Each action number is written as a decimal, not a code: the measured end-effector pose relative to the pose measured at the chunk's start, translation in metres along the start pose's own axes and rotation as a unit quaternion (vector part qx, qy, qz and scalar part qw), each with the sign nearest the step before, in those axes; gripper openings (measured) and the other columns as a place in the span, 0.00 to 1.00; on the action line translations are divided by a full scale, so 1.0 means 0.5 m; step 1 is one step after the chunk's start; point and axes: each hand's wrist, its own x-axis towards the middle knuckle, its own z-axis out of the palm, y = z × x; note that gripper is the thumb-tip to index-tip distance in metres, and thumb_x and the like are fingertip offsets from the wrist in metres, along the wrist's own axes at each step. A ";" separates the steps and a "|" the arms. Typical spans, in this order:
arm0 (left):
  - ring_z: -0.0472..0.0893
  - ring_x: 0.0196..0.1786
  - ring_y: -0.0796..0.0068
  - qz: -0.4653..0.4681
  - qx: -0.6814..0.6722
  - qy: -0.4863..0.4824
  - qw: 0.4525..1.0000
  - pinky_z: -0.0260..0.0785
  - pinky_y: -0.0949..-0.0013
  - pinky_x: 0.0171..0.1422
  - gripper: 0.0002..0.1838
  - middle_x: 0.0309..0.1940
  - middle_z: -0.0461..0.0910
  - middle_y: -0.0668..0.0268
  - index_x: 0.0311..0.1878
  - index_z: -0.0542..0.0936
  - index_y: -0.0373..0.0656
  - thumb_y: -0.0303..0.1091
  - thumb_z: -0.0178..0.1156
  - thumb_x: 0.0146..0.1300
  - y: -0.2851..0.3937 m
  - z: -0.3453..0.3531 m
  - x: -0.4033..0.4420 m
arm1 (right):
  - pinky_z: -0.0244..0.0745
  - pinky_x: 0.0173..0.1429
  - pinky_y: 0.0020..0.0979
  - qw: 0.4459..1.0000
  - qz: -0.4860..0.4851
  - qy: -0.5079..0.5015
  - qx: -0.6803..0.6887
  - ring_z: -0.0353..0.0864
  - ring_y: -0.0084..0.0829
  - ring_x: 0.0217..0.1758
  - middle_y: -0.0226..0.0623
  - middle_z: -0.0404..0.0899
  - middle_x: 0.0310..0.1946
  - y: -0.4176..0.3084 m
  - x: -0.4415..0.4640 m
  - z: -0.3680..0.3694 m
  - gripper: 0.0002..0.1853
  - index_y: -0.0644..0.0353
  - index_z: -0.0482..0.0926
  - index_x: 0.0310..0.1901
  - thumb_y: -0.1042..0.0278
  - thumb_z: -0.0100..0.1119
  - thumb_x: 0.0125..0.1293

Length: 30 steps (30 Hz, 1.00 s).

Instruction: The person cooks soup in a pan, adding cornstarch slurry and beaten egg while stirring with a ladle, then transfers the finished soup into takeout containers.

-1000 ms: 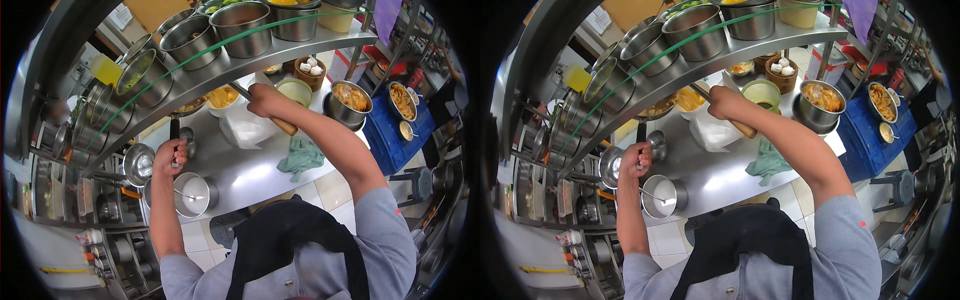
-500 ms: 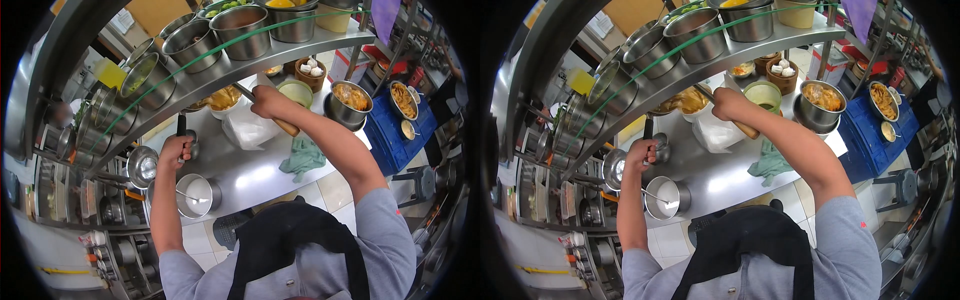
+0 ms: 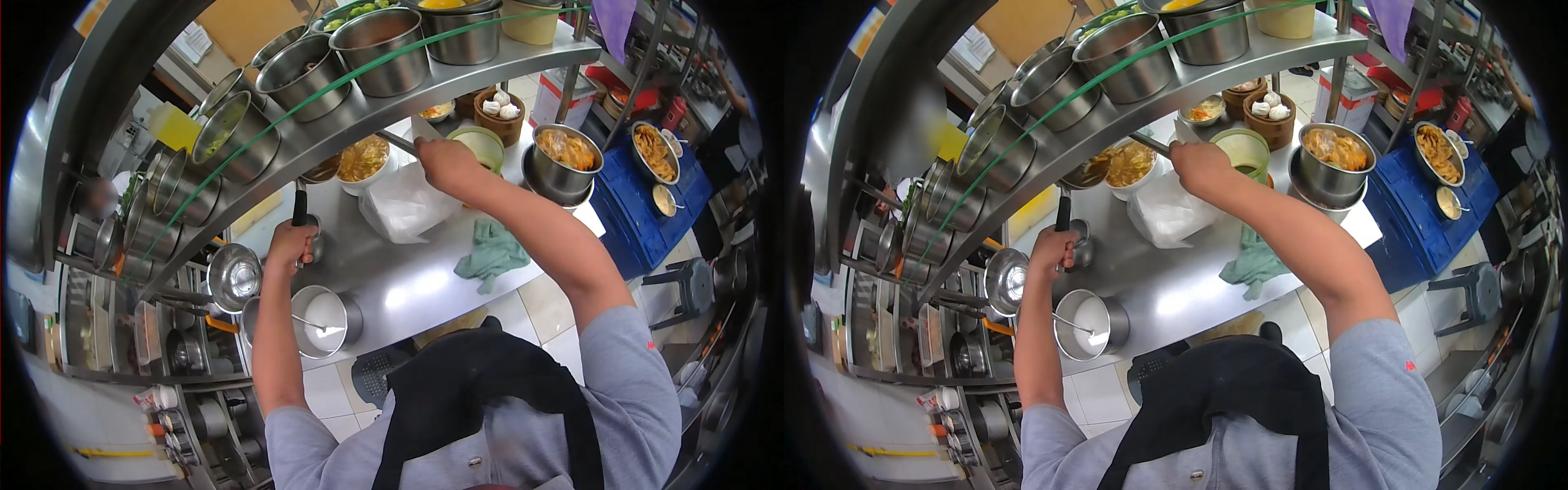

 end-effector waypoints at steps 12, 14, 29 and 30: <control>0.63 0.15 0.84 -0.012 -0.036 -0.004 0.999 0.55 0.73 0.16 0.09 0.20 0.67 0.74 0.34 0.72 0.42 0.24 0.64 0.63 -0.001 -0.018 -0.006 | 0.83 0.32 0.41 0.965 -0.109 0.018 -0.238 0.90 0.42 0.33 0.42 0.88 0.31 0.040 0.045 0.029 0.12 0.66 0.77 0.50 0.71 0.56 0.67; 0.63 0.15 0.84 -0.010 -0.051 0.005 0.999 0.54 0.73 0.16 0.09 0.20 0.68 0.73 0.34 0.72 0.42 0.24 0.64 0.63 -0.008 -0.022 0.003 | 0.83 0.29 0.41 0.947 -0.124 0.005 -0.296 0.90 0.41 0.33 0.42 0.88 0.31 0.044 0.039 0.002 0.14 0.68 0.76 0.51 0.71 0.57 0.67; 0.62 0.15 0.82 -0.014 -0.130 -0.018 0.991 0.55 0.73 0.17 0.10 0.20 0.67 0.72 0.32 0.71 0.43 0.28 0.63 0.66 -0.037 -0.054 0.027 | 0.85 0.34 0.41 0.967 -0.093 0.005 -0.237 0.91 0.44 0.38 0.44 0.88 0.34 -0.043 0.031 -0.077 0.11 0.65 0.80 0.48 0.72 0.57 0.65; 0.62 0.15 0.82 -0.013 -0.131 -0.017 0.991 0.55 0.73 0.17 0.10 0.20 0.67 0.72 0.32 0.71 0.43 0.28 0.63 0.66 -0.039 -0.055 0.025 | 0.85 0.34 0.41 0.967 -0.094 0.006 -0.236 0.91 0.44 0.38 0.44 0.88 0.34 -0.056 0.033 -0.071 0.11 0.65 0.80 0.48 0.72 0.57 0.65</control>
